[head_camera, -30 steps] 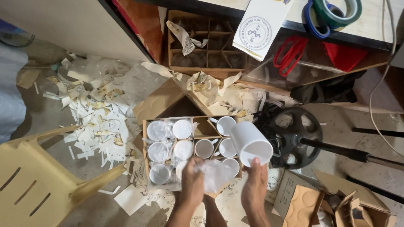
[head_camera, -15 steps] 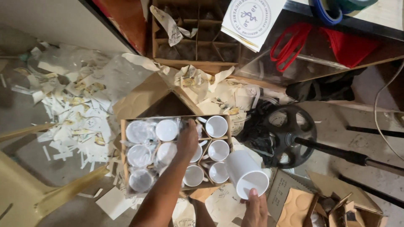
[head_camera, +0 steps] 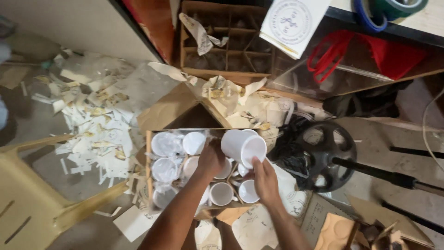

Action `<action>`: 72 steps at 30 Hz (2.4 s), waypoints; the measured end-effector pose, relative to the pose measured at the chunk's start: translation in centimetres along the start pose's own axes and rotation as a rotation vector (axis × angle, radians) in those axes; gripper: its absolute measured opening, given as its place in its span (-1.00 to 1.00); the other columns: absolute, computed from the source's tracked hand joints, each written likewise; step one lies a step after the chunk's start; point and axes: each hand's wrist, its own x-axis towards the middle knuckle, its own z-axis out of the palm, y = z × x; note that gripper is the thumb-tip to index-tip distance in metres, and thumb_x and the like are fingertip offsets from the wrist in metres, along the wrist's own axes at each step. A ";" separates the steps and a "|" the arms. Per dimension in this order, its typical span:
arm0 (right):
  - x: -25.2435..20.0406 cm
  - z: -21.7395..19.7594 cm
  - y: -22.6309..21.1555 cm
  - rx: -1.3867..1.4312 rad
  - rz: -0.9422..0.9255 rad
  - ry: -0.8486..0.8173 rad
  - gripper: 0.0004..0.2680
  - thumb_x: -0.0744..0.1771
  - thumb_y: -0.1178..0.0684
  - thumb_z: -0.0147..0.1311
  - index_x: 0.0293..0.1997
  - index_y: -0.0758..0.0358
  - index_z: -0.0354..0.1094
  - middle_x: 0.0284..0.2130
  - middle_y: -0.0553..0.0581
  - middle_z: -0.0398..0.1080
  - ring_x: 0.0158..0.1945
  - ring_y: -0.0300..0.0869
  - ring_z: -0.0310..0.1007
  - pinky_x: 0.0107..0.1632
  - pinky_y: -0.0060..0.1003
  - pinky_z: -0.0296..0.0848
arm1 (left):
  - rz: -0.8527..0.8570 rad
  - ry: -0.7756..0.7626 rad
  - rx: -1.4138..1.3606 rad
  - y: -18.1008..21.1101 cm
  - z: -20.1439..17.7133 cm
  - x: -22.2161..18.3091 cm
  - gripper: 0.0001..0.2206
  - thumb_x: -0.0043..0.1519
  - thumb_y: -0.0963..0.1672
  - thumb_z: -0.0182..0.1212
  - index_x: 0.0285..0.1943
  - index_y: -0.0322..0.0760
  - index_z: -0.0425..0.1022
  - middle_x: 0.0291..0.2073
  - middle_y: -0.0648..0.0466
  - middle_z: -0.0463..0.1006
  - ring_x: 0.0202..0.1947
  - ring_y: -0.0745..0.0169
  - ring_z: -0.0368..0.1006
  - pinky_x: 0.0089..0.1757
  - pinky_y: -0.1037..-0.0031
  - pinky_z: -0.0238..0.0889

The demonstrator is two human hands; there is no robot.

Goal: Unpacking white ceramic mugs from a shipping box and organizing them into a cardboard tray.

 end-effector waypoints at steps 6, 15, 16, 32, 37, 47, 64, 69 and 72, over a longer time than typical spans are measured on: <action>7.8 2.2 1.5 -0.434 0.011 -0.133 -0.61 0.40 -0.22 -0.16 -0.05 0.39 0.44 -0.38 0.31 0.45 -0.39 0.03 0.51 -0.26 -0.06 0.53 | -0.175 0.062 -0.148 2.8 -9.9 -8.8 -0.53 0.06 -0.26 0.24 0.21 -0.43 0.41 0.17 -0.26 0.40 0.24 -0.26 0.27 0.25 -0.02 0.00; 8.6 4.2 -0.2 -0.846 -0.271 -0.159 -0.61 0.38 -0.18 -0.19 -0.22 0.40 0.49 -0.33 0.49 0.51 -0.19 0.31 0.53 -0.03 0.10 0.45 | -0.380 -0.032 -0.369 3.3 -10.0 -19.7 -0.49 0.21 -0.19 0.20 0.37 -0.36 0.20 0.24 -0.20 0.37 0.29 -0.17 0.27 0.25 0.11 0.09; 8.6 4.4 -0.2 -0.844 -0.277 -0.130 -0.61 0.38 -0.19 -0.19 -0.21 0.40 0.48 -0.35 0.49 0.50 -0.20 0.31 0.52 -0.05 0.10 0.45 | -0.429 -0.087 -0.384 3.5 -10.6 -20.0 -0.48 0.22 -0.18 0.21 0.38 -0.33 0.19 0.25 -0.19 0.36 0.29 -0.18 0.27 0.24 0.10 0.09; 7.3 6.0 0.7 -0.913 -0.302 0.075 -0.70 0.42 -0.17 -0.09 -0.21 0.31 0.36 -0.39 0.49 0.48 -0.27 0.32 0.51 -0.19 0.14 0.48 | -0.422 -0.112 -0.401 2.0 -12.4 -19.6 -0.52 0.23 -0.18 0.18 0.35 -0.34 0.24 0.24 -0.19 0.36 0.27 -0.21 0.29 0.20 0.11 0.17; 4.8 8.7 -0.9 -0.810 -0.323 0.211 -0.73 0.38 -0.16 -0.02 -0.21 0.31 0.32 -0.30 0.43 0.49 -0.22 0.35 0.49 -0.12 0.18 0.45 | -0.371 -0.124 -0.401 2.1 -11.5 -18.8 -0.55 0.25 -0.18 0.19 0.33 -0.36 0.26 0.24 -0.20 0.34 0.28 -0.17 0.28 0.23 0.11 0.12; 6.2 8.7 4.8 -0.777 -0.385 0.234 -0.74 0.41 -0.11 0.06 -0.11 0.33 0.23 -0.23 0.41 0.43 -0.20 0.30 0.46 -0.14 0.12 0.46 | -0.371 -0.136 -0.452 3.3 -13.2 -16.9 -0.60 0.24 -0.18 0.19 0.27 -0.32 0.31 0.21 -0.12 0.37 0.25 -0.09 0.32 0.18 0.14 0.19; 1.0 11.6 7.2 -1.158 -0.541 -0.332 -0.85 0.36 0.13 0.10 0.02 0.25 0.36 -0.04 0.20 0.38 -0.09 0.00 0.50 0.01 -0.15 0.54 | -0.456 -0.103 -0.380 -0.1 -13.1 -18.1 -0.69 0.22 -0.17 0.22 0.15 -0.34 0.43 0.06 -0.10 0.47 0.11 -0.06 0.42 0.09 0.19 0.31; -1.5 14.6 7.6 -0.925 -0.707 -0.235 -0.72 0.21 0.20 0.22 0.00 0.34 0.40 -0.06 0.30 0.43 -0.03 0.16 0.48 0.02 -0.01 0.50 | -0.517 -0.181 -0.386 -0.7 -13.1 -18.7 -0.70 0.24 -0.15 0.19 0.15 -0.32 0.44 0.04 -0.07 0.47 0.09 -0.03 0.43 0.07 0.20 0.33; -1.8 14.1 9.5 -0.976 -0.526 -0.251 -0.76 0.28 0.16 0.21 0.04 0.26 0.41 -0.03 0.23 0.43 0.02 0.07 0.49 0.11 -0.04 0.50 | -0.559 -0.166 -0.447 -1.7 -12.2 -19.0 -0.70 0.25 -0.16 0.18 0.16 -0.32 0.44 0.07 -0.06 0.48 0.08 0.01 0.46 0.09 0.20 0.32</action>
